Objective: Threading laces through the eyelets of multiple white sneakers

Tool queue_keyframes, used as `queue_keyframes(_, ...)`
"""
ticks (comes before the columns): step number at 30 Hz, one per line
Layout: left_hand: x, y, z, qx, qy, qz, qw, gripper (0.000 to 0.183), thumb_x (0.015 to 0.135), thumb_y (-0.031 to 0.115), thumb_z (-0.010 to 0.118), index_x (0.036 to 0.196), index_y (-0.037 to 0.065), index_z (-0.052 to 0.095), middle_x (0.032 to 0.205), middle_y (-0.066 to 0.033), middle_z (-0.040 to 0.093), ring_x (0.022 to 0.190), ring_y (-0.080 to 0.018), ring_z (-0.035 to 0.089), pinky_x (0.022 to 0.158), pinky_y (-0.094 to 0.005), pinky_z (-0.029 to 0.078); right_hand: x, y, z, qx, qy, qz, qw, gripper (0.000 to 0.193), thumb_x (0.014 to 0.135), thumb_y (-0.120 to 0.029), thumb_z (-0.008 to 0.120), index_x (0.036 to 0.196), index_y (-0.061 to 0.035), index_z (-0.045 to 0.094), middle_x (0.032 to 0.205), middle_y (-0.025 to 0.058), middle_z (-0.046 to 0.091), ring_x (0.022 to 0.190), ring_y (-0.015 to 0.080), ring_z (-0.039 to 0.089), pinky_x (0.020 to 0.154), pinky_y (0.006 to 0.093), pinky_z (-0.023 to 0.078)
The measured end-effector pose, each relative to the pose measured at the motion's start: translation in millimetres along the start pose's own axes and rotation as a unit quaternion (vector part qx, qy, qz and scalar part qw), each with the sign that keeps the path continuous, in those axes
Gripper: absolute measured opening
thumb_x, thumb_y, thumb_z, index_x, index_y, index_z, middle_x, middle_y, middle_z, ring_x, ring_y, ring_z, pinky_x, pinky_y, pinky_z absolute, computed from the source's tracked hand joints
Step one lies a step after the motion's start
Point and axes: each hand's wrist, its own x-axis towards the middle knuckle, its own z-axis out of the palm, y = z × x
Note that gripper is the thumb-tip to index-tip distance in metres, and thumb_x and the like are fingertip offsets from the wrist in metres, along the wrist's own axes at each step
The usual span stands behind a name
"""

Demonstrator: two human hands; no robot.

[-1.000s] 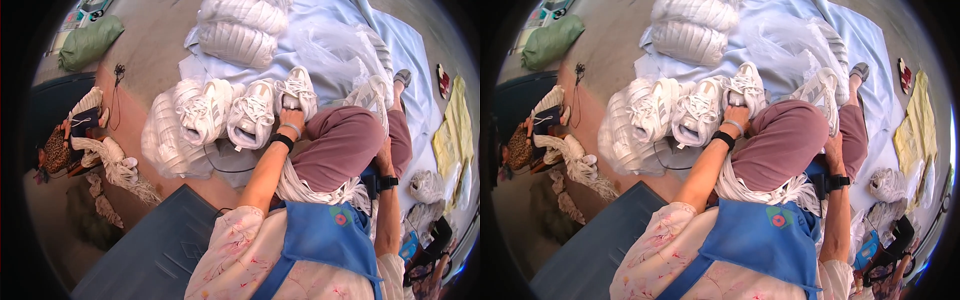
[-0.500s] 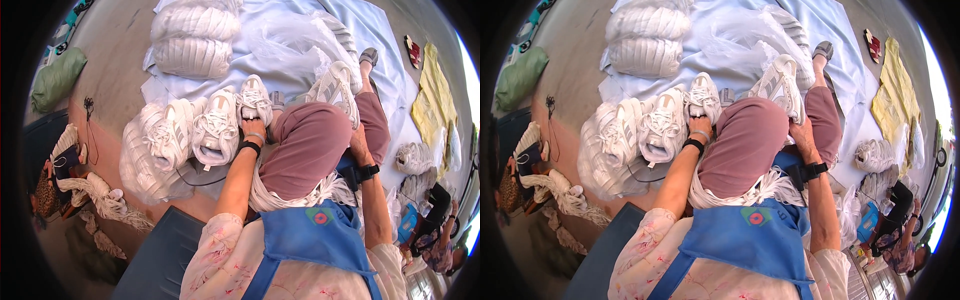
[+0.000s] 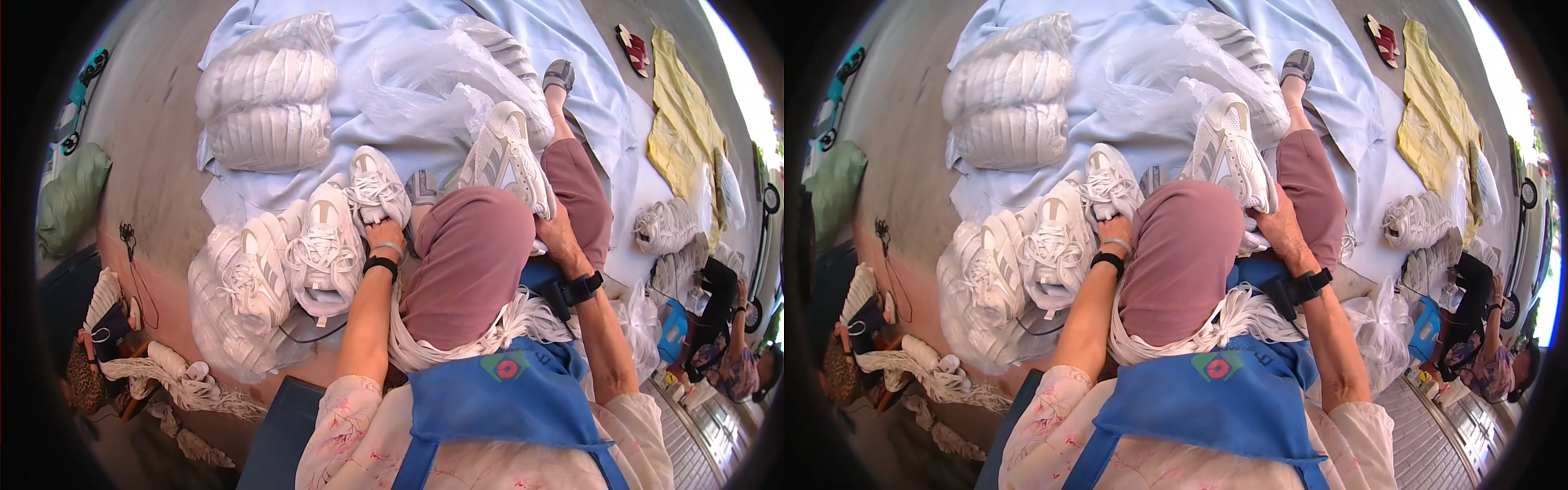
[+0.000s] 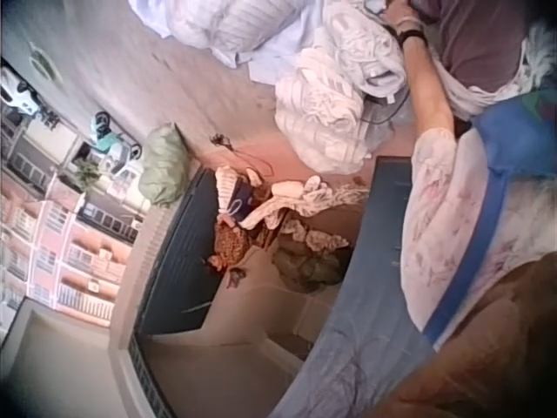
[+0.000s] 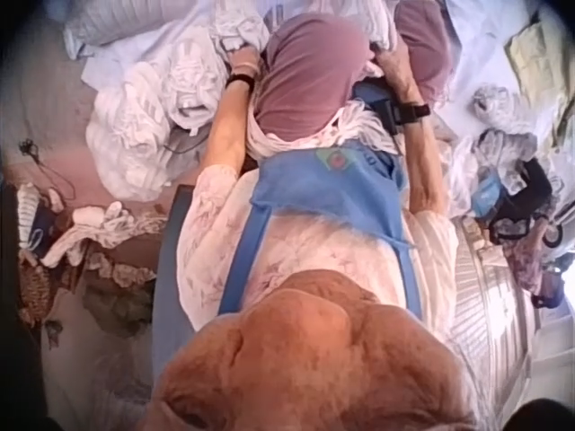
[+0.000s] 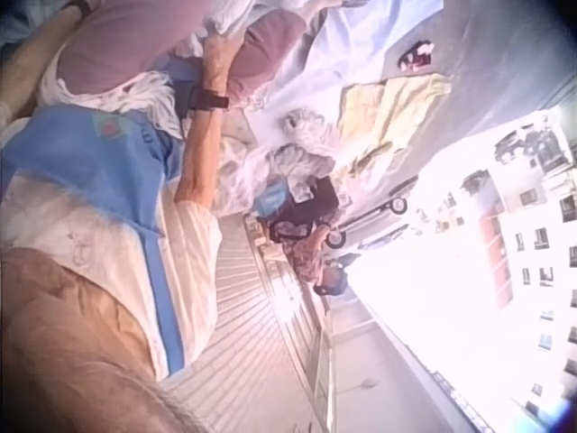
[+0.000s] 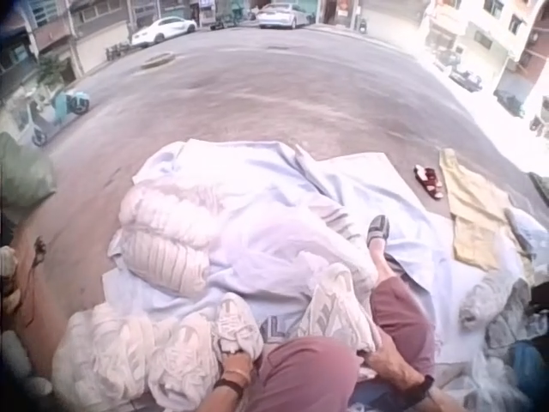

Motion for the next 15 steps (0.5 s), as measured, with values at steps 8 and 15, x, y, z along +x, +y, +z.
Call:
queue_keyframes(8, 10, -1, 16, -0.004, 0.014, 0.033, 0.999, 0.030, 0.075, 0.022, 0.064, 0.101, 0.008, 0.068, 0.103, -0.0112, 0.069, 0.100, -0.0277, 0.064, 0.089, -0.0410, 0.042, -6, 2, -7, 0.043, 0.013, 0.000, 0.999, 0.053, 0.076, -0.002, 0.069, 0.125, -0.0007, 0.051, 0.114, 0.0128, 0.062, 0.107, 0.0189, 0.057, 0.095, 0.0307, 0.042)
queue_keyframes(15, 23, -7, 25, 0.043, -0.078, 0.037, 0.995, 0.044, 0.082, 0.037, 0.057, 0.112, 0.006, 0.065, 0.115, -0.0149, 0.065, 0.107, -0.0291, 0.063, 0.095, -0.0423, 0.042, -9, 4, -6, 0.055, 0.032, 0.021, 0.998, 0.052, 0.076, -0.003, 0.070, 0.124, -0.0008, 0.052, 0.117, 0.0124, 0.062, 0.107, 0.0187, 0.057, 0.095, 0.0302, 0.042)
